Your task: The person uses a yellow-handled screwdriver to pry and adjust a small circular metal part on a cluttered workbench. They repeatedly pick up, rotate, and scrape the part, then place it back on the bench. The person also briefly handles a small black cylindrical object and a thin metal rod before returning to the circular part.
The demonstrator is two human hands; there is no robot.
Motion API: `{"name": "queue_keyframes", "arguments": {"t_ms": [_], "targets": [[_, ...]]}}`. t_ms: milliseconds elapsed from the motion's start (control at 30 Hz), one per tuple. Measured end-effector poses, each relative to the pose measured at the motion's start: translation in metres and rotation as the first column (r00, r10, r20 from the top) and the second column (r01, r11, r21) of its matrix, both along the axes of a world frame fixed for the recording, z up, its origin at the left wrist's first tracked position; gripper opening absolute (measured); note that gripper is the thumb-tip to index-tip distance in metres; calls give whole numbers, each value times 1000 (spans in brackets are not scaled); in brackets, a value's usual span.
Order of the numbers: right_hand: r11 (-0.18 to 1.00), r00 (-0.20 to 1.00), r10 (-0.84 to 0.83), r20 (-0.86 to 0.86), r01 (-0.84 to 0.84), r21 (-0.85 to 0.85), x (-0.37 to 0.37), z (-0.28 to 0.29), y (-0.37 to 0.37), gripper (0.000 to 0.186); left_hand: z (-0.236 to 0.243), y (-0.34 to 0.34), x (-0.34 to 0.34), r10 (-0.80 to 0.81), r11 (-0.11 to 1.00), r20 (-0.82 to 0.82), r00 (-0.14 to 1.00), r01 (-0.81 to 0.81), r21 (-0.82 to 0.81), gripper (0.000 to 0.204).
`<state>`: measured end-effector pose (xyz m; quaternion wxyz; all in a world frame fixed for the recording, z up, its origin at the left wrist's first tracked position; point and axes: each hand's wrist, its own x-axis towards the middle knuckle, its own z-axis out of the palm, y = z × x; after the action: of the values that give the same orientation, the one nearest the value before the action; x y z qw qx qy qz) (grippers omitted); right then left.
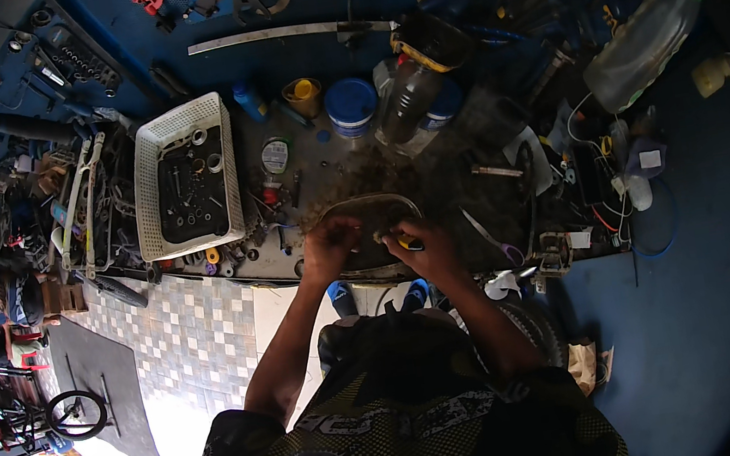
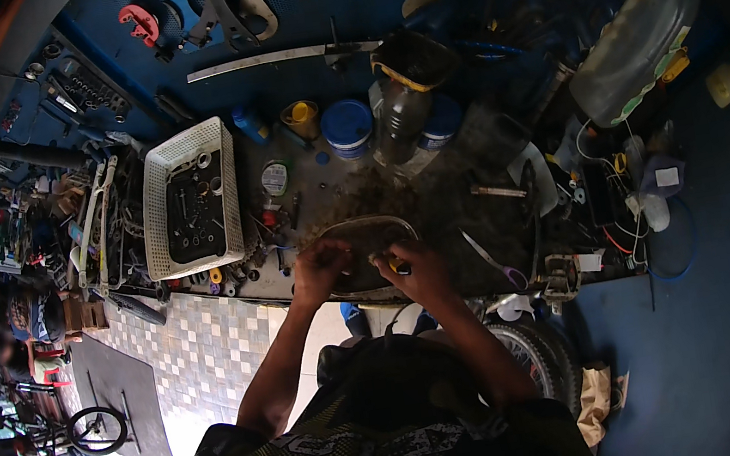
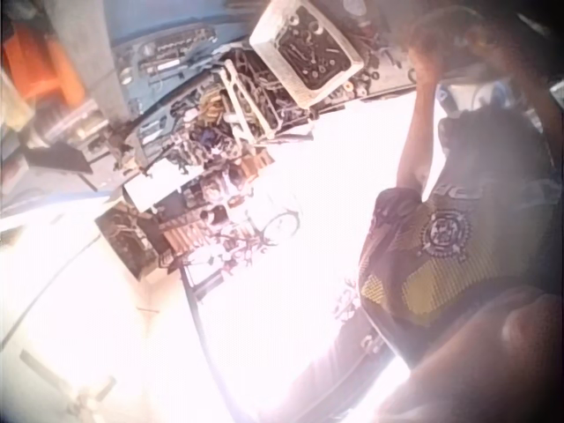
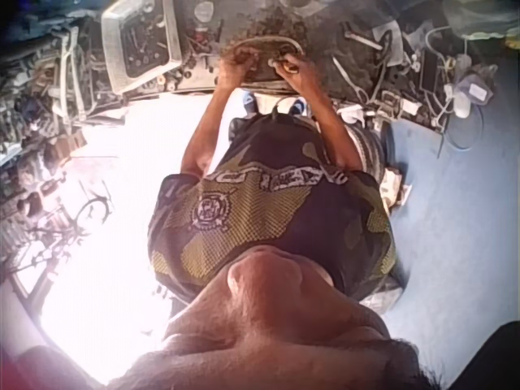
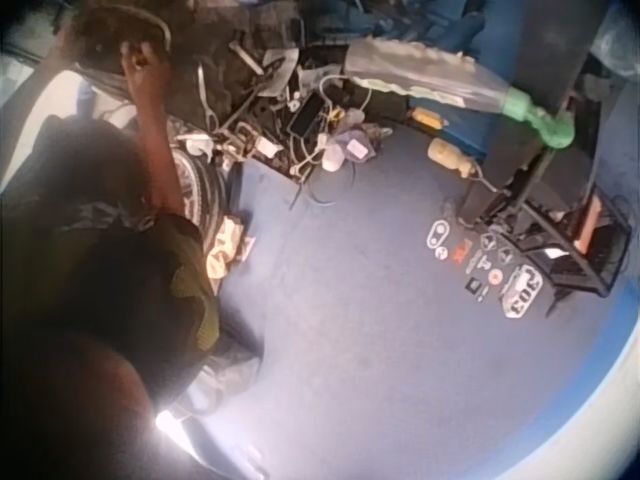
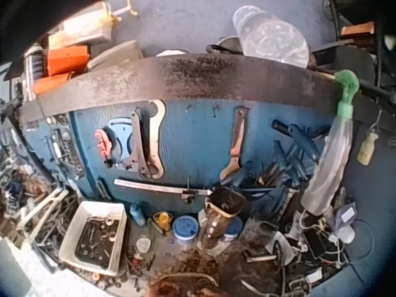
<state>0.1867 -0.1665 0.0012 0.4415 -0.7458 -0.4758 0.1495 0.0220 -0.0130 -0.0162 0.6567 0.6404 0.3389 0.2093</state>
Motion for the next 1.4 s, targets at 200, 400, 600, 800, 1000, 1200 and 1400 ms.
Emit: {"name": "queue_keyframes", "arguments": {"t_ms": [200,400,600,800,1000,1200,1400], "targets": [[1000,990,25,142,-25,1,2,-9,-5,23,-4,1,-1,15,992,35,999,-10,-125,17],[991,962,-132,-237,121,-61,0,-5,-1,25,-8,0,-5,37,992,111,993,-50,114,23],[998,832,-21,-555,49,36,-12,21,12,27,0,-7,-2,78,894,-71,994,-38,447,38],[996,871,-46,-489,77,44,-9,30,18,26,6,-8,-2,76,884,-65,995,-37,465,44],[982,841,-86,-534,161,94,-11,28,14,23,0,-3,-2,60,794,-20,998,-36,607,48],[989,855,-97,-510,141,48,-9,24,14,22,-2,-3,2,52,806,11,999,-49,590,51],[991,862,-66,-502,116,69,-13,27,18,19,-3,-4,4,2,805,-24,1000,12,593,56]]}}
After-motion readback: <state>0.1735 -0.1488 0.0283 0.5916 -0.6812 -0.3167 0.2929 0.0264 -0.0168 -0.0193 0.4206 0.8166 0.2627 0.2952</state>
